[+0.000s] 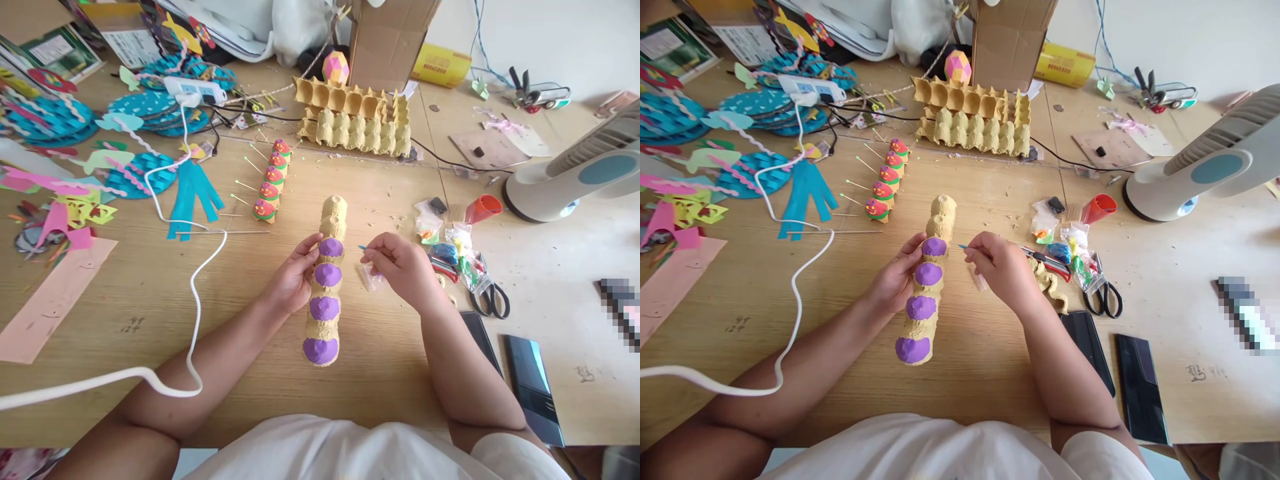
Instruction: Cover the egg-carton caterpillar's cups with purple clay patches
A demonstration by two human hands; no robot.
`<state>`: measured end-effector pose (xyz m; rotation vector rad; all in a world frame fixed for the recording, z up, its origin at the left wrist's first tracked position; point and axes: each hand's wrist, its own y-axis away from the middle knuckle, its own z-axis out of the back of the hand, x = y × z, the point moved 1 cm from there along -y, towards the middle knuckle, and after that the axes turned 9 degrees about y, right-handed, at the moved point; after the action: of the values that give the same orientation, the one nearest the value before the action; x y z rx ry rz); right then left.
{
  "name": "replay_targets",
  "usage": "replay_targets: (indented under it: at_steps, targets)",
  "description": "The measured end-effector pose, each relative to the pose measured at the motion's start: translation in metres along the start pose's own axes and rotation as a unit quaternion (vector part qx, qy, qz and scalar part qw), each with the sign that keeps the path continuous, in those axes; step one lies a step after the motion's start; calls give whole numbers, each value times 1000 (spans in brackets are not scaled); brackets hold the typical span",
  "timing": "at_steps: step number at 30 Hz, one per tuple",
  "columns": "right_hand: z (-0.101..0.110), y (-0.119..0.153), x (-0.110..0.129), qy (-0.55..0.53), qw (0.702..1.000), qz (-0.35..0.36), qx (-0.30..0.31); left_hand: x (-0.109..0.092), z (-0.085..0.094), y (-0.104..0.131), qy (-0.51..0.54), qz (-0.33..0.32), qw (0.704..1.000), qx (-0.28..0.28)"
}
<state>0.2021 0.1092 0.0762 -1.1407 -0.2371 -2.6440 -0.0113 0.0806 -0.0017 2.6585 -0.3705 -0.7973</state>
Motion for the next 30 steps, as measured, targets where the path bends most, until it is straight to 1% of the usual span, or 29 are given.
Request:
replay_targets:
  at_steps: [3,6,9,13,20,25,30]
  targets:
    - [-5,-1,4,18,999,38,5,1,1,0,-4,7,1000,5]
    - [-15,-1,8,6,998,58,30,1,-1,2,-2,13,1000,12]
    - [-22,1,11,-8,998,51,20,2,-5,4,2,11,1000,11]
    - [-25,2,11,-32,999,34,1,3,-7,5,-3,-3,1000,4]
    - [-28,-1,7,-108,994,17,4,3,-5,5,-6,8,1000,17]
    - [-29,-2,7,-84,995,44,-20,3,-5,6,1,13,1000,24]
    - [-29,-1,9,-70,996,50,-23,4,-3,6,-9,15,999,31]
